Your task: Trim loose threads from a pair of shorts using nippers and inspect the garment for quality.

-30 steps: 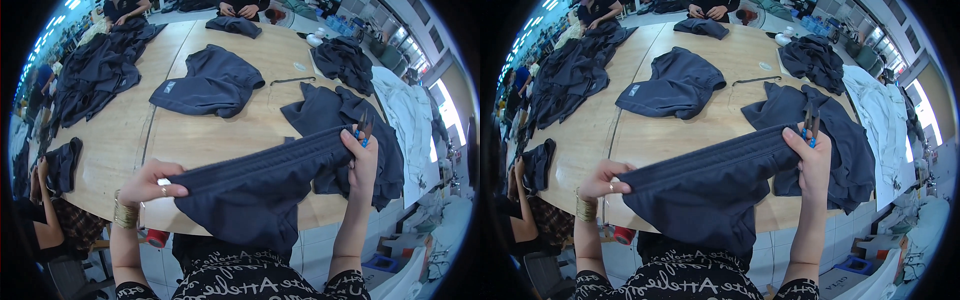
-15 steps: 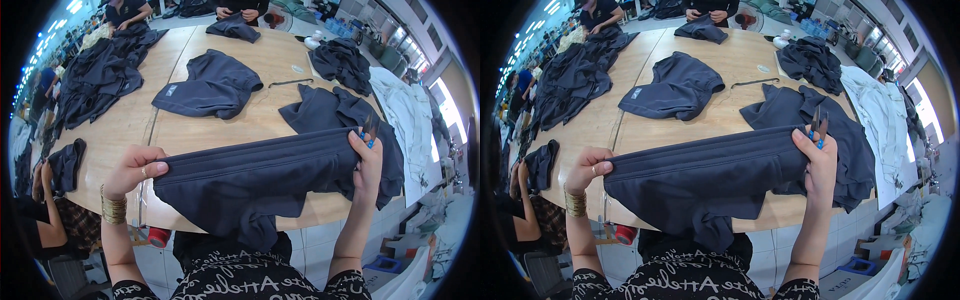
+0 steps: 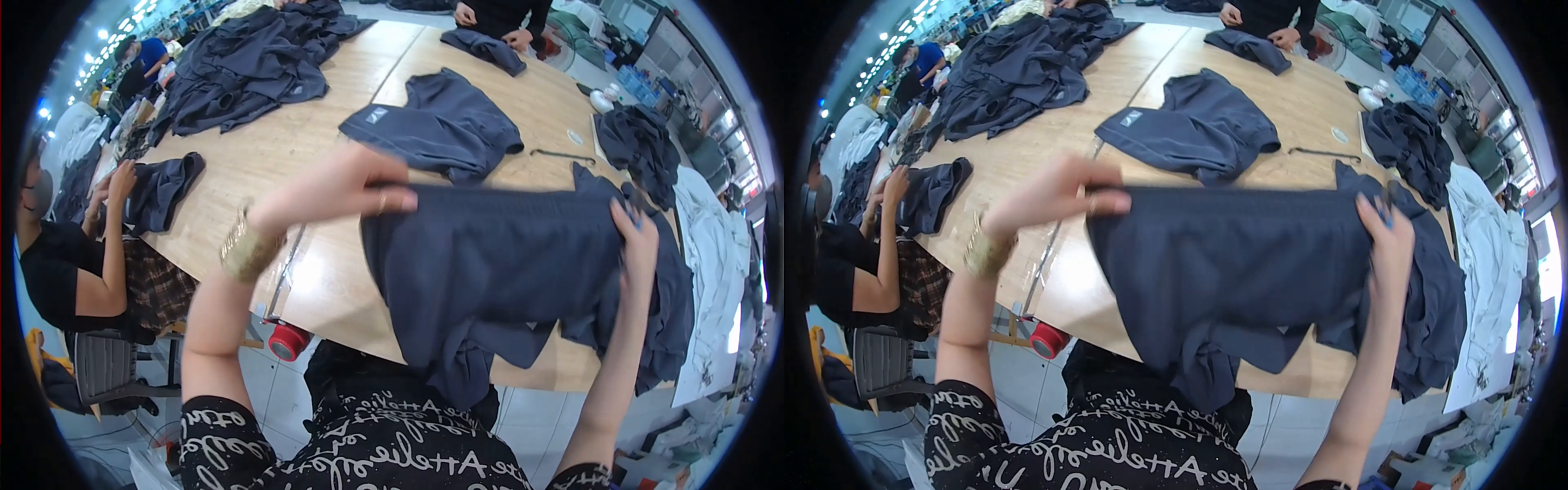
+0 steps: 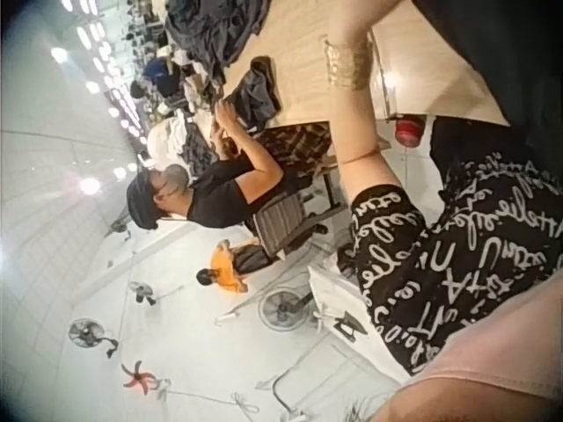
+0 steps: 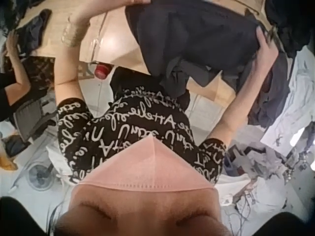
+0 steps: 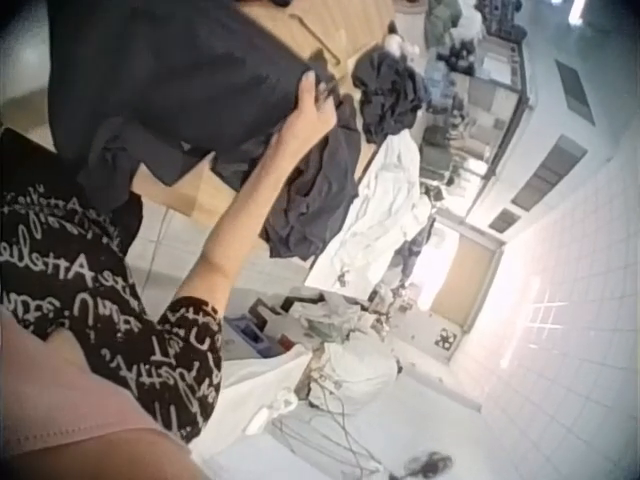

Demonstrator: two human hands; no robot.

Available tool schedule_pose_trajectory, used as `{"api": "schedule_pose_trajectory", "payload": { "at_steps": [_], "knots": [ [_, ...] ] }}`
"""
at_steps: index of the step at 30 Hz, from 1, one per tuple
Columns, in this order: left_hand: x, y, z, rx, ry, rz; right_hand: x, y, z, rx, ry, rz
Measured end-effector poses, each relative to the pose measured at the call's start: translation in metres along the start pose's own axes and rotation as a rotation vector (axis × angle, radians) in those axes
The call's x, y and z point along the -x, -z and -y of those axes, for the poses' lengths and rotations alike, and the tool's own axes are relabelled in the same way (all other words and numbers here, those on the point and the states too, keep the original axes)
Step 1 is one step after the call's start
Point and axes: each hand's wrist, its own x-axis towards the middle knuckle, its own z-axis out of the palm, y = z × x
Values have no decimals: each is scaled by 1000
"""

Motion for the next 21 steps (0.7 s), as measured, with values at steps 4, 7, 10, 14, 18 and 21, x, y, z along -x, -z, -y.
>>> {"api": "schedule_pose_trajectory", "payload": {
  "at_steps": [4,7,10,14,18,21],
  "knots": [
    [-42,34,-15,-447,-132,-424,-34,-12,35,-6,332,-141],
    [-14,36,-33,-669,-196,-685,-4,-8,62,-155,480,-137],
    [23,-27,-18,-473,-58,-547,34,-13,24,100,500,130],
    [86,-136,22,-354,221,-39,91,-31,-71,316,272,616],
    [115,-162,20,-112,230,-63,124,-34,-118,347,121,608],
    [122,-153,23,61,344,-107,124,-42,-102,326,57,477]
  ]
}}
